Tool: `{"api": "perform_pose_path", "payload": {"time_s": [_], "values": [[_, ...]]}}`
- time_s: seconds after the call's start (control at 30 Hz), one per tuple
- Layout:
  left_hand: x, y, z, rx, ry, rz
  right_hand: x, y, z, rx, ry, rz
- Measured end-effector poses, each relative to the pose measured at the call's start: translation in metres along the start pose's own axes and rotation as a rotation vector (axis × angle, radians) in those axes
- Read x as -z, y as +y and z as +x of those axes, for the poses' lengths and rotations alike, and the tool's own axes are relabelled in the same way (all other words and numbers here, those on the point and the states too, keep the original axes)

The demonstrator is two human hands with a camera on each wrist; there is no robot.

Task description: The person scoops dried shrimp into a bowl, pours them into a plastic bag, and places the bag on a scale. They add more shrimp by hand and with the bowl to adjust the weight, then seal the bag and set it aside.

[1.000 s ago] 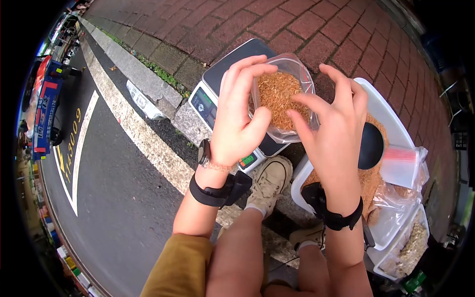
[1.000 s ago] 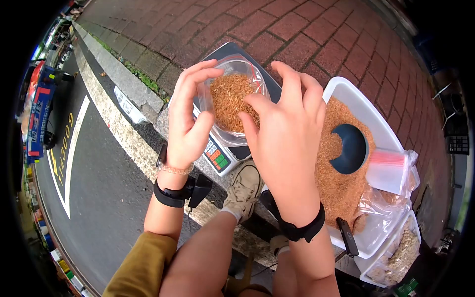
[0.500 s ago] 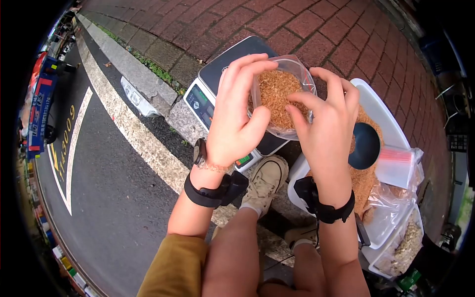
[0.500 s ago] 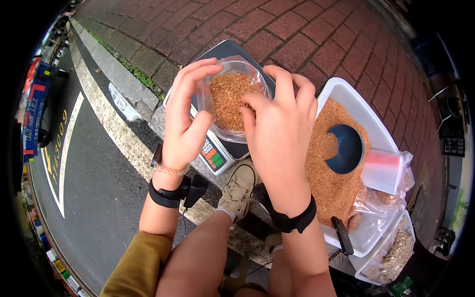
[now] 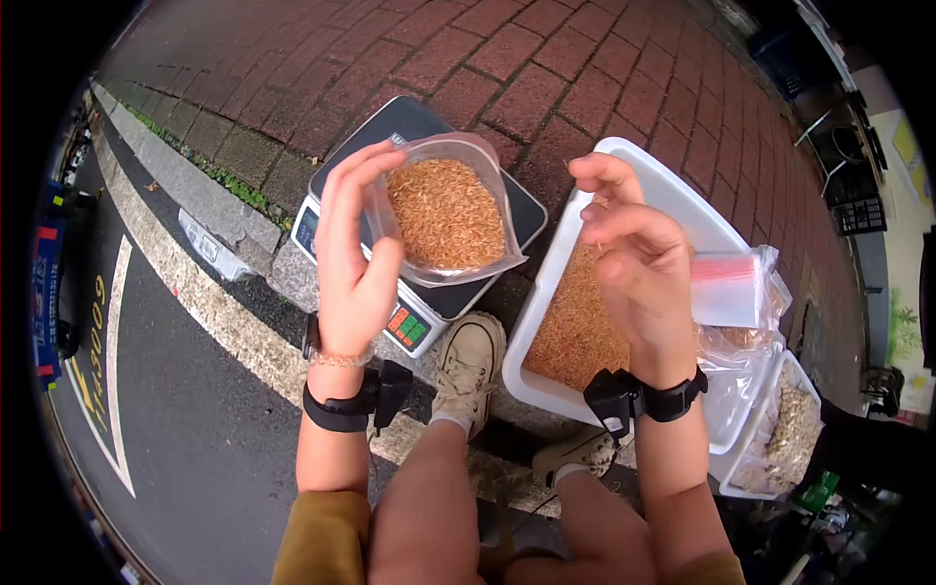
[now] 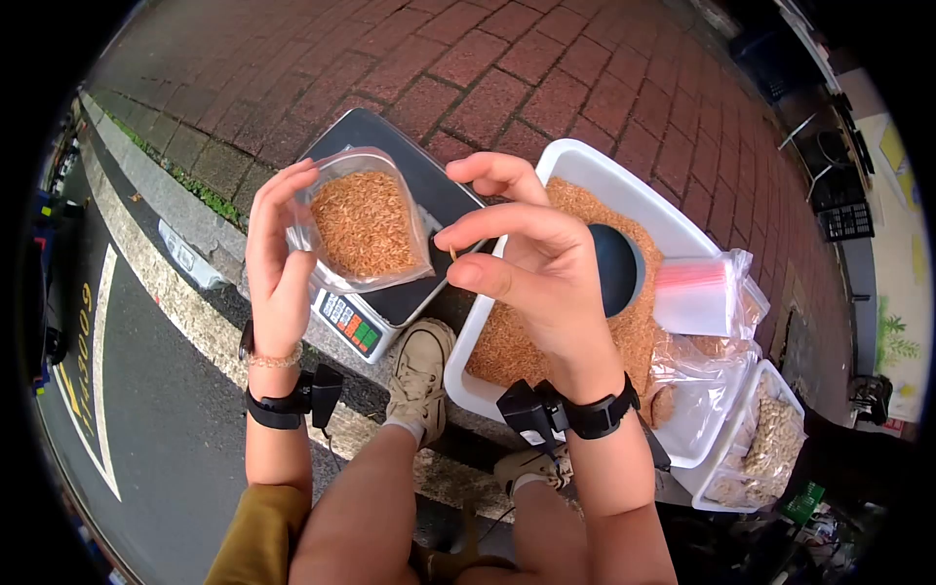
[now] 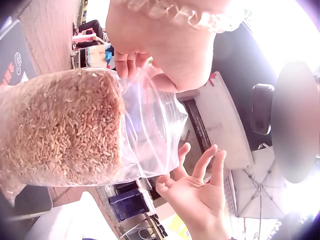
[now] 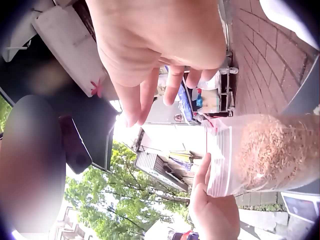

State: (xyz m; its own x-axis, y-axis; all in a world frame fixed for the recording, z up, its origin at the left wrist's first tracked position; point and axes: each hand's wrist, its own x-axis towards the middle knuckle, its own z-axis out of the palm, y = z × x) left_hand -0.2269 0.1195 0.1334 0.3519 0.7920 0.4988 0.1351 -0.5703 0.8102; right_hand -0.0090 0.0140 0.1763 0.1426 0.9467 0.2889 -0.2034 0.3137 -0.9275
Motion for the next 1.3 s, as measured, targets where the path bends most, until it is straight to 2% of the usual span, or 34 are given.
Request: {"api": "perform_pose_path", "payload": {"time_s": [0.17,0.2,0.3,0.37,0.43,0.5,0.57,0.6,0.63,0.7,0.77,0.8,0.9,0.97,1.0,1.13,1.3], "values": [[-0.005,0.001,-0.003,0.081,-0.001,-0.057,0.035,-0.024,-0.037,-0.115,-0.134,0.416],[-0.007,-0.003,-0.004,0.080,0.012,-0.069,0.044,-0.028,-0.047,-0.113,-0.162,0.398],[-0.008,-0.015,-0.007,0.024,0.028,-0.063,0.063,-0.044,-0.094,-0.178,-0.082,0.322],[-0.006,-0.021,-0.009,0.088,0.049,-0.054,0.076,-0.067,-0.132,-0.185,-0.008,0.254],[-0.002,-0.022,-0.007,0.130,0.017,-0.010,0.094,-0.090,-0.178,-0.313,0.071,0.105],[0.001,-0.025,-0.006,0.145,0.005,0.008,0.107,-0.109,-0.230,-0.264,0.280,-0.147],[0.006,-0.032,-0.006,0.099,-0.025,0.055,0.114,-0.129,-0.282,-0.396,0.624,-0.454],[0.011,-0.038,-0.008,0.177,-0.027,0.039,0.125,-0.131,-0.311,-0.417,0.812,-0.749],[0.013,-0.038,-0.010,0.170,-0.037,0.063,0.136,-0.131,-0.336,-0.440,0.994,-1.048],[0.023,-0.045,-0.011,0.136,-0.105,0.151,0.162,-0.129,-0.382,-0.462,1.156,-1.522],[0.025,-0.046,-0.010,0.143,-0.120,0.151,0.192,-0.116,-0.414,-0.350,1.476,-1.144],[0.026,-0.046,-0.010,0.166,-0.109,0.154,0.206,-0.110,-0.425,-0.341,1.525,-1.129],[0.026,-0.047,-0.006,0.192,-0.093,0.129,0.246,-0.084,-0.443,-0.385,1.513,-1.402],[0.015,-0.029,-0.004,0.212,-0.078,0.160,0.253,-0.072,-0.433,-0.541,1.508,-1.728],[0.010,-0.022,-0.003,0.239,-0.054,0.187,0.253,-0.069,-0.424,-0.556,1.523,-1.790],[0.014,-0.028,0.003,0.203,-0.065,0.178,0.258,-0.065,-0.417,-0.643,1.472,-1.772],[0.011,-0.026,0.000,0.206,-0.041,0.195,0.257,-0.068,-0.415,-0.644,1.419,-1.747]]}}
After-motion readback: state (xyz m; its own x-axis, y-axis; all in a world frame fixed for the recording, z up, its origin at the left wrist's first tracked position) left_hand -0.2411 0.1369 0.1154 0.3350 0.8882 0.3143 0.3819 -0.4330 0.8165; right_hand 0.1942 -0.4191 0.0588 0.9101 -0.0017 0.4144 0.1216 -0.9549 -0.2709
